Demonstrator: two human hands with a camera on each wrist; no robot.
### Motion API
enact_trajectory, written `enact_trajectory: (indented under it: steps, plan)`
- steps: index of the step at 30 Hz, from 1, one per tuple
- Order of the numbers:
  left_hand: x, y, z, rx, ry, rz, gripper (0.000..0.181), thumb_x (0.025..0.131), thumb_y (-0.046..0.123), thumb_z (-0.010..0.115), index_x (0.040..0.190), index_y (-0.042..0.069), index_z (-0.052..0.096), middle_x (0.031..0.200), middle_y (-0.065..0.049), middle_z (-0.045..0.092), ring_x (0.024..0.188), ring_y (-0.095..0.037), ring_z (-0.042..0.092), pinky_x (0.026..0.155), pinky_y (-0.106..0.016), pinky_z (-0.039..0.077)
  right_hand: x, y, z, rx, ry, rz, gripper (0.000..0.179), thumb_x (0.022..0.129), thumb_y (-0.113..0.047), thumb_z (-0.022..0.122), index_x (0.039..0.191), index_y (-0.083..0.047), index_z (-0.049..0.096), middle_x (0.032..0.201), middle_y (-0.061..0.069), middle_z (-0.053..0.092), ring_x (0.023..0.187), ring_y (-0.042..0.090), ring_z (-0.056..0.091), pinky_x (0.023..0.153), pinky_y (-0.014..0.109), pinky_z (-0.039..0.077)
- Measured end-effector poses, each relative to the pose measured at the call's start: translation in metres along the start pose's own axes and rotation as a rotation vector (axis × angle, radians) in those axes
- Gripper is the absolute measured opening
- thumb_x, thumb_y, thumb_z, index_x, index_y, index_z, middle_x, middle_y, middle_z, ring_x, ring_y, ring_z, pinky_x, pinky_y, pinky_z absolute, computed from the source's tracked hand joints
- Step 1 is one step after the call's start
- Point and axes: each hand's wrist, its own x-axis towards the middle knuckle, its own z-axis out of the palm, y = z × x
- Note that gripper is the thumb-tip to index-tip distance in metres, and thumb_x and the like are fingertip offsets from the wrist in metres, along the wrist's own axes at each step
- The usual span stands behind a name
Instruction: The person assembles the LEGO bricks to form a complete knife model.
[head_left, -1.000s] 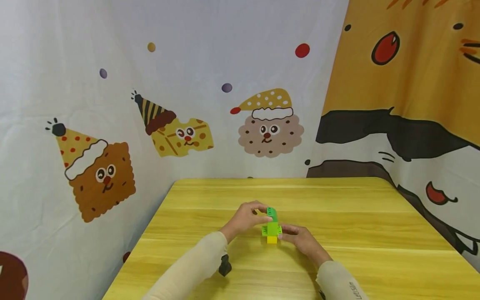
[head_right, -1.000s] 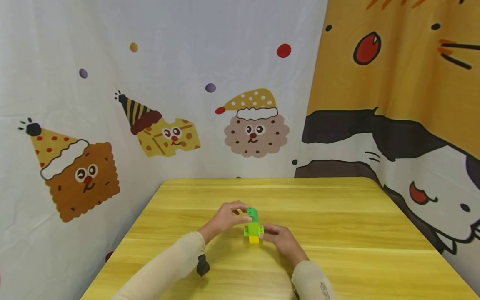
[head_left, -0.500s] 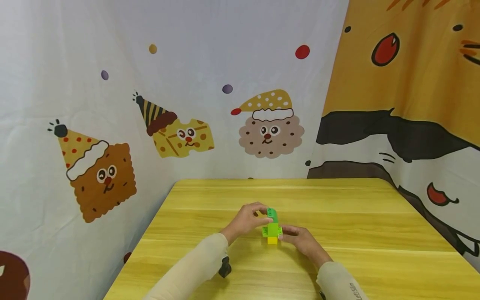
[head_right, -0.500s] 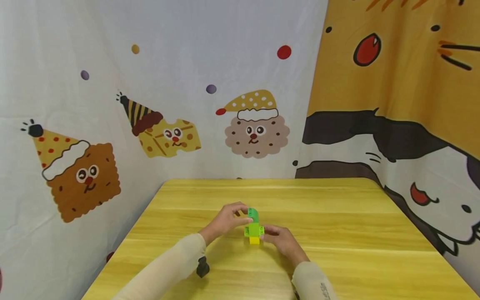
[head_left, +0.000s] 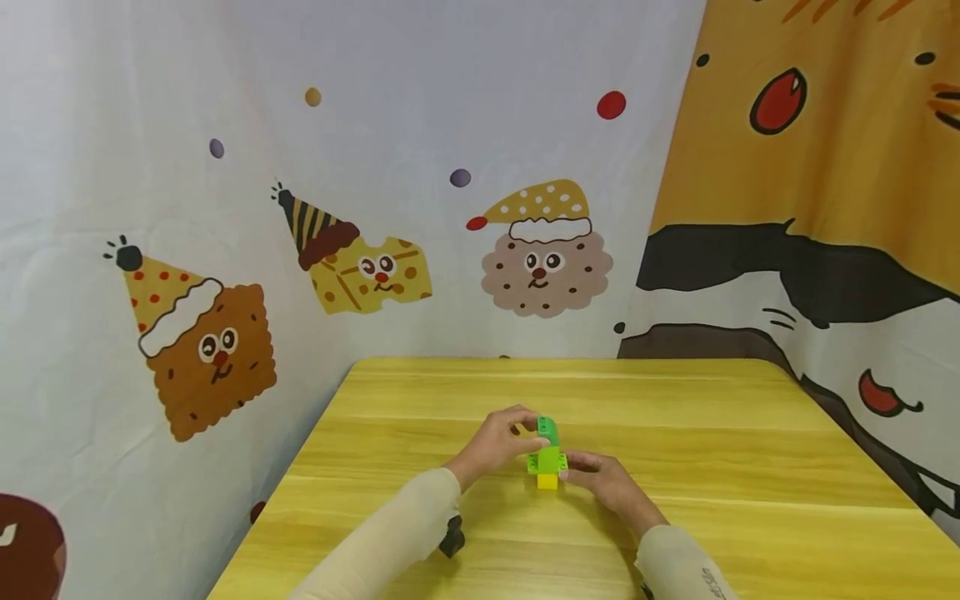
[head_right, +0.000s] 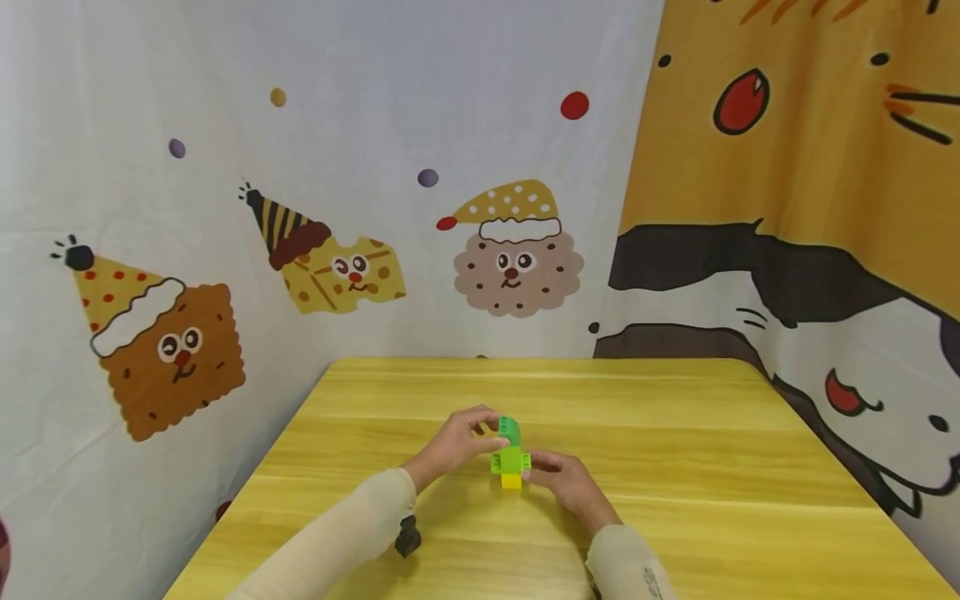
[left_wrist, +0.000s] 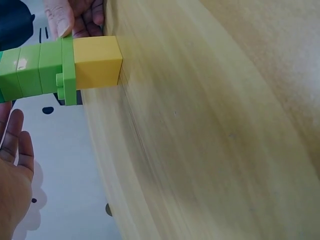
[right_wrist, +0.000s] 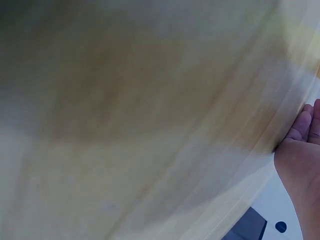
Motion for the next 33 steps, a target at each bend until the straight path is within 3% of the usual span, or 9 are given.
enact_trajectory:
  steps: [12, 18, 23, 30, 33]
  plan:
    - [-0.002, -0.001, -0.001, 0.008, -0.016, -0.006, 0.030, 0.091, 0.041, 0.072, 0.119, 0.030, 0.070, 0.108, 0.018, 0.063, 0.110, -0.022, 0.058, 0.091, -0.037, 0.045, -0.002, 0.001, -0.001, 0.012, -0.010, 0.001, 0.051, 0.090, -0.035, 0.073, 0.132, -0.008, 0.063, 0.132, 0.012, 0.062, 0.126, 0.038, 0.051, 0.102, 0.061, 0.037]
    - [-0.007, -0.009, 0.001, 0.029, -0.024, -0.011, 0.042, 0.090, 0.039, 0.074, 0.128, 0.023, 0.067, 0.112, 0.012, 0.065, 0.114, -0.027, 0.058, 0.093, -0.046, 0.046, -0.001, 0.001, -0.001, 0.002, -0.006, 0.006, 0.051, 0.089, -0.036, 0.075, 0.131, -0.008, 0.065, 0.131, 0.011, 0.062, 0.125, 0.037, 0.052, 0.102, 0.060, 0.038]
    - [-0.010, -0.009, 0.001, 0.023, 0.029, 0.017, 0.054, 0.090, 0.039, 0.074, 0.138, 0.021, 0.059, 0.121, 0.001, 0.065, 0.116, -0.024, 0.058, 0.095, -0.046, 0.046, 0.001, 0.000, 0.000, -0.001, 0.001, 0.007, 0.050, 0.089, -0.035, 0.075, 0.130, -0.007, 0.065, 0.130, 0.011, 0.063, 0.123, 0.035, 0.054, 0.101, 0.057, 0.040]
    - [-0.012, 0.000, 0.001, 0.019, 0.098, 0.079, 0.057, 0.088, 0.029, 0.077, 0.141, 0.023, 0.056, 0.127, 0.005, 0.064, 0.117, -0.017, 0.057, 0.096, -0.043, 0.047, 0.001, 0.001, 0.001, 0.009, 0.017, 0.018, 0.050, 0.089, -0.034, 0.075, 0.130, -0.007, 0.065, 0.129, 0.010, 0.064, 0.121, 0.034, 0.055, 0.101, 0.057, 0.040]
    - [-0.013, 0.001, 0.003, 0.011, 0.103, 0.088, 0.053, 0.088, 0.028, 0.077, 0.138, 0.022, 0.058, 0.126, 0.007, 0.065, 0.115, -0.014, 0.058, 0.096, -0.047, 0.047, 0.000, 0.001, 0.001, 0.016, 0.014, 0.020, 0.050, 0.089, -0.034, 0.075, 0.130, -0.007, 0.065, 0.129, 0.010, 0.063, 0.121, 0.034, 0.055, 0.101, 0.057, 0.040]
